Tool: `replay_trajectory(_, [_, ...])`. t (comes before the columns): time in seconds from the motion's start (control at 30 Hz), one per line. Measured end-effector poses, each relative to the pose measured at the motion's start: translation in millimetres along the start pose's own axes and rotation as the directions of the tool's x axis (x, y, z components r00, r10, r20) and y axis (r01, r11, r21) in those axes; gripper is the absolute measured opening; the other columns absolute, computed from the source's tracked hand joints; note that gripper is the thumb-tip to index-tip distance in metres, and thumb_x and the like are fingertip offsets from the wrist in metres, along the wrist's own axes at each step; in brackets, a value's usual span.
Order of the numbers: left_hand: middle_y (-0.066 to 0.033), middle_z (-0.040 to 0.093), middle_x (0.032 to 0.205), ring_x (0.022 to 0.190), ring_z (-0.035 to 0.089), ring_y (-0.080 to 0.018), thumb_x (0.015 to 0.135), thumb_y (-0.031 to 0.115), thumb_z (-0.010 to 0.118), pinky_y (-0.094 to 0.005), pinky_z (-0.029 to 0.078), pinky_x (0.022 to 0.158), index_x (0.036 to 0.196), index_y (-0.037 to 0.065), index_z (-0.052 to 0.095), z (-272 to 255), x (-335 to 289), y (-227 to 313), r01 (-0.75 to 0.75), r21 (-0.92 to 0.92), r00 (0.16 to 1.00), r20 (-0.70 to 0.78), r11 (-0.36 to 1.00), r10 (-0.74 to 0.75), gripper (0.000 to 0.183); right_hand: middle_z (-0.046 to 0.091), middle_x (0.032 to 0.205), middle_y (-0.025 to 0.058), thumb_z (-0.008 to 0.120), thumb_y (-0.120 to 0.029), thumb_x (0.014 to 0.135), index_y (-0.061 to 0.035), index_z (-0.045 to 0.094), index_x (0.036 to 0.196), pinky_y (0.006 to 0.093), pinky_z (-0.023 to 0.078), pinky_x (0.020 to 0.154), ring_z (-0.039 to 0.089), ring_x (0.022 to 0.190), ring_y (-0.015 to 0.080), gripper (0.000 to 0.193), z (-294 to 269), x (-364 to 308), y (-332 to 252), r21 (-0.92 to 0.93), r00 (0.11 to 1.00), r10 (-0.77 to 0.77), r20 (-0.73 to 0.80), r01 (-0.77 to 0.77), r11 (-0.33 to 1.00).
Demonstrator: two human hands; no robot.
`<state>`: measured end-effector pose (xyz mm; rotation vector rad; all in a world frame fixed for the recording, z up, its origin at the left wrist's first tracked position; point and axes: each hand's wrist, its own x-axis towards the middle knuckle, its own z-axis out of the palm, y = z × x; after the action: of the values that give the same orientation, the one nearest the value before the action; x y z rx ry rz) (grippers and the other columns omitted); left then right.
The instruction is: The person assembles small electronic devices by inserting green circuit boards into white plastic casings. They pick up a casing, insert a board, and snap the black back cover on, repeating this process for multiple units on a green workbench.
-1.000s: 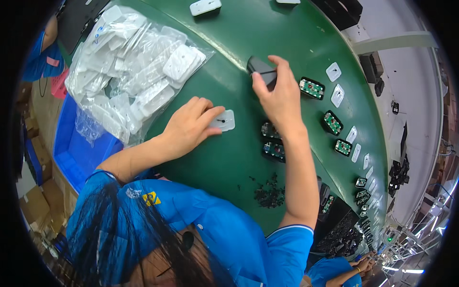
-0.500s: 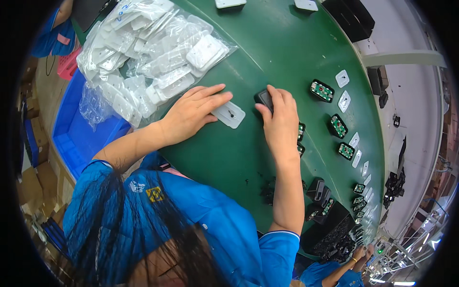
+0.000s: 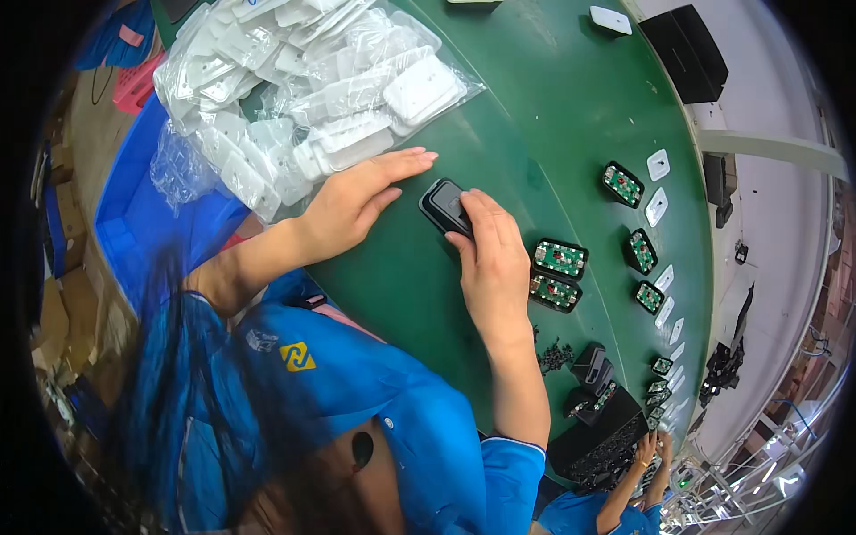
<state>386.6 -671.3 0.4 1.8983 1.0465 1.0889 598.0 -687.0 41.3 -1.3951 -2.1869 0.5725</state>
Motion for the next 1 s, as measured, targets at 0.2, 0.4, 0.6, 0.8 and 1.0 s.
replay_trajectory(0.2, [-0.0116, 0.056, 0.128, 0.122, 0.05, -0.0292, 0.078, -0.01, 0.05, -0.0381, 0.042, 0.1, 0.121, 0.004, 0.056, 3, -1, -4, -0.082, 0.026, 0.995, 0.054, 0.996, 0.08, 0.046, 0.058, 0.12, 0.0168, 0.068, 0.002, 0.074, -0.0013, 0.056, 0.116, 0.0384, 0.049, 0.089, 0.057, 0.107, 0.0323, 0.044, 2, 0, -5, -0.096, 0.998, -0.009, 0.059, 0.015, 0.995])
replay_trajectory(0.4, [-0.0064, 0.052, 0.134, 0.125, 0.048, -0.0269, 0.079, -0.001, 0.054, -0.0387, 0.041, 0.101, 0.127, 0.007, 0.052, 5, 9, -8, -0.313, 0.171, 0.924, 0.283, 0.934, 0.257, 0.049, 0.058, 0.117, 0.0156, 0.062, 0.004, 0.075, -0.0007, 0.059, 0.114, 0.0383, 0.052, 0.082, 0.058, 0.106, 0.0319, 0.039, 15, -12, -5, -0.294, 0.989, -0.14, -0.051, 0.119, 0.948])
replay_trajectory(0.6, [-0.0128, 0.054, 0.127, 0.112, 0.055, -0.0272, 0.076, 0.007, 0.057, -0.0356, 0.047, 0.091, 0.116, 0.0, 0.055, 4, 14, -4, -0.495, 0.418, 0.864, 0.332, 0.762, 0.379, 0.041, 0.059, 0.115, 0.0122, 0.066, -0.001, 0.074, -0.0041, 0.059, 0.113, 0.0366, 0.051, 0.081, 0.059, 0.1, 0.0305, 0.039, 7, -8, 5, -0.046, 0.999, -0.025, -0.029, 0.024, 0.999])
replay_trajectory(0.8, [-0.0148, 0.058, 0.105, 0.094, 0.057, -0.0295, 0.072, 0.01, 0.064, -0.0368, 0.049, 0.08, 0.108, -0.002, 0.056, 27, 35, -4, -0.482, 0.393, 0.876, 0.231, 0.783, 0.424, 0.038, 0.063, 0.104, 0.0143, 0.068, -0.009, 0.079, -0.0026, 0.06, 0.111, 0.0355, 0.048, 0.085, 0.061, 0.096, 0.0292, 0.033, -20, 11, 23, 0.31, 0.984, 0.145, 0.103, -0.17, 0.936])
replay_trajectory(1.0, [-0.0175, 0.06, 0.096, 0.087, 0.058, -0.0355, 0.079, 0.012, 0.066, -0.0398, 0.048, 0.078, 0.104, -0.002, 0.058, 37, 73, -3, -0.211, 0.184, 0.976, 0.095, 0.96, 0.196, 0.029, 0.06, 0.111, 0.0129, 0.065, -0.017, 0.086, -0.0026, 0.06, 0.115, 0.0324, 0.049, 0.083, 0.06, 0.095, 0.023, 0.033, -46, 7, 24, 0.355, 0.939, 0.317, -0.136, -0.253, 0.9])
